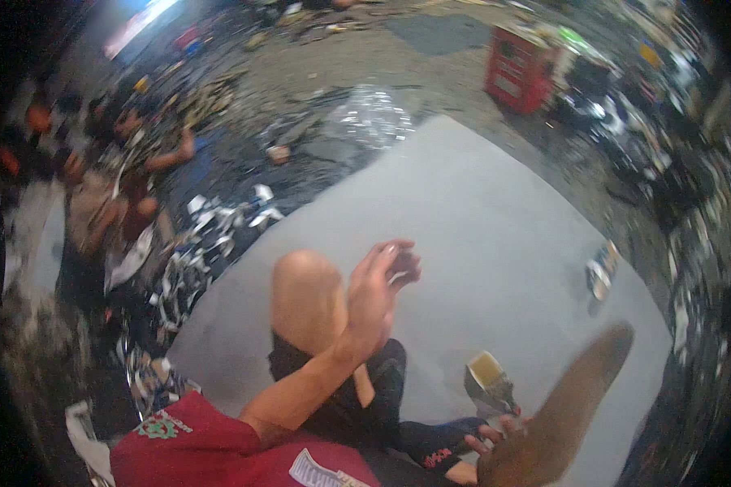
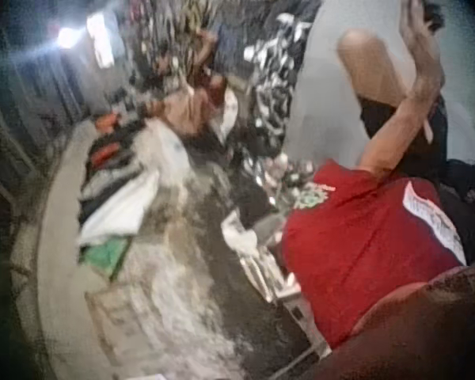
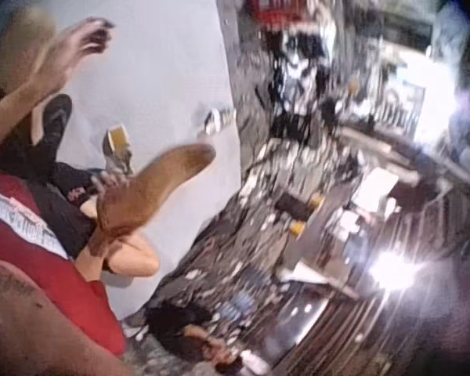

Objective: The person sits on a floor mat and applies glue to the soles of sandals using a brush. They repeatedly dip the brush into a small container, spread glue on the sole, and place the finished sandals aside. The person handles multiple sandals one at a time and continues the process across the clip.

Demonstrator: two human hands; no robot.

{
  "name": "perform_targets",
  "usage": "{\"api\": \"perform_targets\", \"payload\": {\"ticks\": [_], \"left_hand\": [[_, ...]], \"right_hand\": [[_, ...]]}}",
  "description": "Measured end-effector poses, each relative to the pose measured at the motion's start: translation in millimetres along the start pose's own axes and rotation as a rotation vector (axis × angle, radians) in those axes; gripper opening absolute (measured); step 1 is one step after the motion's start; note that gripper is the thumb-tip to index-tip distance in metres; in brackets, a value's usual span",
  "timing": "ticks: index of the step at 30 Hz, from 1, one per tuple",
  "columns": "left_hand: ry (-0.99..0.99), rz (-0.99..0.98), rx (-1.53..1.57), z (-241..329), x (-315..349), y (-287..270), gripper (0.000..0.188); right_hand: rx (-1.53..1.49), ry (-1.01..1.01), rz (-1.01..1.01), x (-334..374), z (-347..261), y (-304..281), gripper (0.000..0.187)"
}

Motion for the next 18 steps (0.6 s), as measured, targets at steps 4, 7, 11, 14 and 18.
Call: {"api": "perform_targets", "payload": {"ticks": [4,7,11,14,18], "left_hand": [[0.596,0.219,-0.335,135,46,-135,0.024],[0.578,0.462,-0.463,148,20,-237,0.018],[0.291,0.616,-0.907,101,-35,-376,0.030],[0.400,0.503,-1.238,66,-115,-411,0.053],[0.121,0.331,-1.529,19,-199,-396,0.073]], "right_hand": [[-0.191,0.204,-0.460,-3,23,87,0.091],[-0.133,0.277,-0.367,6,46,103,0.095],[0.085,0.315,-0.180,20,79,109,0.089],[0.257,0.385,-0.102,19,80,99,0.080],[0.266,0.447,-0.130,25,76,91,0.078]]}}
Point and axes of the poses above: each hand's wrist, its own x-axis away from the middle knuckle, its own y-axis out of the palm, z = x × y, the point moved 5 cm from there along -x, towards the middle knuckle, and after that the axes turned 12 degrees about y, right-handed, at the moved point
